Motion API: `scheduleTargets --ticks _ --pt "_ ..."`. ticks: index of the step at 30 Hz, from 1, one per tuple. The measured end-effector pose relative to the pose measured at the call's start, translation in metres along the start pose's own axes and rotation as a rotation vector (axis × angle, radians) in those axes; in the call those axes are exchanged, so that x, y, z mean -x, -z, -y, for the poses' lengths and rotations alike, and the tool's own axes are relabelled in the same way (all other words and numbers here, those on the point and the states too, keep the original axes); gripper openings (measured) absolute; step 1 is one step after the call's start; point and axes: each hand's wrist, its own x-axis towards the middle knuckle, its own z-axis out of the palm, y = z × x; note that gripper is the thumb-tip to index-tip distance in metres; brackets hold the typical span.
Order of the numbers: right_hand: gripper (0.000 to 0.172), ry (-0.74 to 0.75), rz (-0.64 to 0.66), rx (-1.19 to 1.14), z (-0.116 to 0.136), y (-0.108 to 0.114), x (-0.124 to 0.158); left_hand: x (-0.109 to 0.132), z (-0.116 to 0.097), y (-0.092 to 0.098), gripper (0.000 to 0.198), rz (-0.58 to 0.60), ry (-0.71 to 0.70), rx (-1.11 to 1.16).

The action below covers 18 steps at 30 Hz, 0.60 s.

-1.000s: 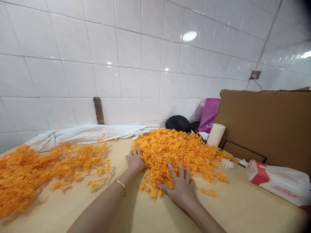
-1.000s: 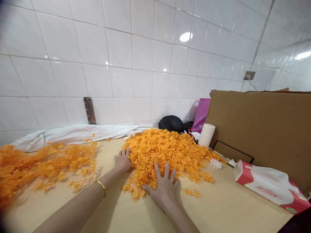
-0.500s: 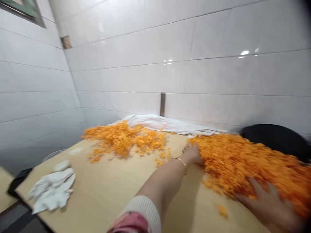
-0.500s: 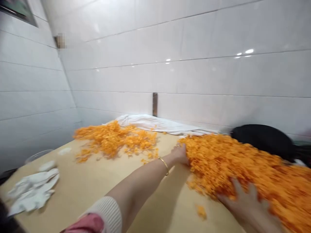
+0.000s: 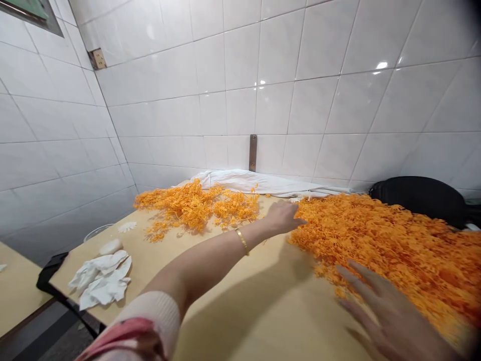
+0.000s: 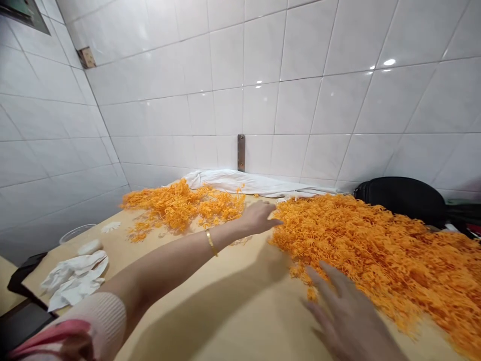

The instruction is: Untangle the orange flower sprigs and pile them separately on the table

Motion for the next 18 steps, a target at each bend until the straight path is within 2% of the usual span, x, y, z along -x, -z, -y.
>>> scheduleTargets --ticks 2,3,5,8,10,12,15,18 --pt "0.047 0.046 0.052 0.069 0.03 -0.002 -0.012 0.024 0.022 0.0 0.032 -0.166 0.049 -0.092" --pt "0.046 0.103 0.06 0.097 0.039 -0.005 -0.017 0.035 0.034 -0.002 0.029 -0.205 0.075 -0.123" --pt "0.041 0.145 0.064 0.171 0.043 -0.011 -0.027 0.056 0.06 -0.009 0.022 -0.224 0.161 -0.169" --pt "0.033 0.09 0.084 0.293 0.029 -0.017 -0.038 0.082 0.085 -0.026 0.017 -0.176 0.253 -0.171" --pt "0.029 0.054 0.09 0.324 0.024 -0.014 -0.044 0.096 0.088 -0.037 0.017 -0.164 0.268 -0.149" --pt "0.027 0.04 0.067 0.288 0.03 -0.008 -0.051 0.108 0.082 -0.046 0.019 -0.18 0.259 -0.107" --pt "0.026 0.023 0.035 0.144 0.058 0.003 -0.068 0.12 0.068 -0.048 0.024 -0.159 0.174 -0.035" --pt "0.029 0.032 0.076 -0.008 0.09 0.004 -0.094 0.119 0.065 -0.038 0.03 -0.147 0.097 -0.033"
